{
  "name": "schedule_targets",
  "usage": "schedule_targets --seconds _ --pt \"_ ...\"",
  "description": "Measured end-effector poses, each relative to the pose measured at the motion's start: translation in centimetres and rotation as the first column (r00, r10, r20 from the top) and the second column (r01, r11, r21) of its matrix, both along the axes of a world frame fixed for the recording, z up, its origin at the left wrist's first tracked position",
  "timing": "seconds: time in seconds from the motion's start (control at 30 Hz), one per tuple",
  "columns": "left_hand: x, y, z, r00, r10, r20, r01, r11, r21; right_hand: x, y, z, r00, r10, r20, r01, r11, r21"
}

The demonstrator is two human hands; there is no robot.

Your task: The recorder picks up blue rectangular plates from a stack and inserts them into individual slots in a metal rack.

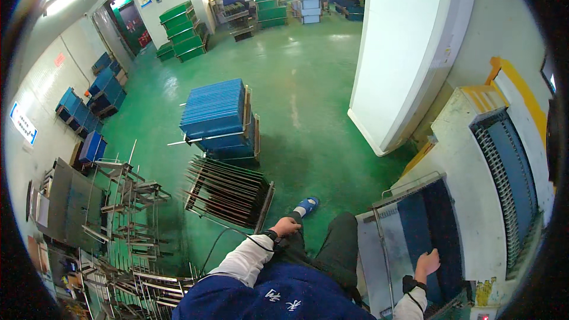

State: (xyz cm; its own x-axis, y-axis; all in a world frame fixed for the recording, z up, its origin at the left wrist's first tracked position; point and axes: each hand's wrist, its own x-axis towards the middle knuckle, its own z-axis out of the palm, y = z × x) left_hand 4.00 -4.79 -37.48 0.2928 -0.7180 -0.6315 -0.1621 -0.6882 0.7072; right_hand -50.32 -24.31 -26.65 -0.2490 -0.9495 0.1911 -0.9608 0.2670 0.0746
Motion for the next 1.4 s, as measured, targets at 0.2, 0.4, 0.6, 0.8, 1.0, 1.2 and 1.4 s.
schedule_targets --seconds 0.2,0.4,0.6,0.8,1.0,1.2,1.4 --pt "-0.2 0.0 1.2 1.000 -0.020 0.008 0.020 1.000 -0.004 0.7 0.2 0.7 1.000 -0.016 0.014 0.017 0.999 -0.030" --pt "-0.3 0.0 1.8 1.000 -0.017 0.011 0.017 1.000 0.025 1.6 0.5 2.0 0.999 -0.031 0.023 0.030 0.999 0.034" --pt "-0.1 -0.3 0.8 1.000 -0.017 0.003 0.017 1.000 0.014 0.5 0.3 0.3 1.000 -0.006 -0.008 0.005 0.997 -0.071" --pt "-0.1 0.1 0.1 1.000 -0.005 0.008 0.005 1.000 -0.013 1.0 0.1 0.9 0.998 -0.042 0.051 0.040 0.998 0.045" --pt "-0.2 0.2 0.6 1.000 -0.001 -0.010 0.001 1.000 -0.016 1.2 0.5 1.0 0.999 -0.026 0.047 0.026 1.000 0.000" --pt "0.1 0.3 1.4 1.000 0.006 0.005 -0.006 1.000 0.008 0.4 1.0 0.2 0.999 0.011 0.036 -0.010 1.000 -0.013" --pt "-0.5 -0.9 1.7 0.985 -0.136 0.102 0.138 0.990 -0.005 -1.5 0.1 3.7 0.960 0.119 0.253 -0.116 0.993 -0.026"
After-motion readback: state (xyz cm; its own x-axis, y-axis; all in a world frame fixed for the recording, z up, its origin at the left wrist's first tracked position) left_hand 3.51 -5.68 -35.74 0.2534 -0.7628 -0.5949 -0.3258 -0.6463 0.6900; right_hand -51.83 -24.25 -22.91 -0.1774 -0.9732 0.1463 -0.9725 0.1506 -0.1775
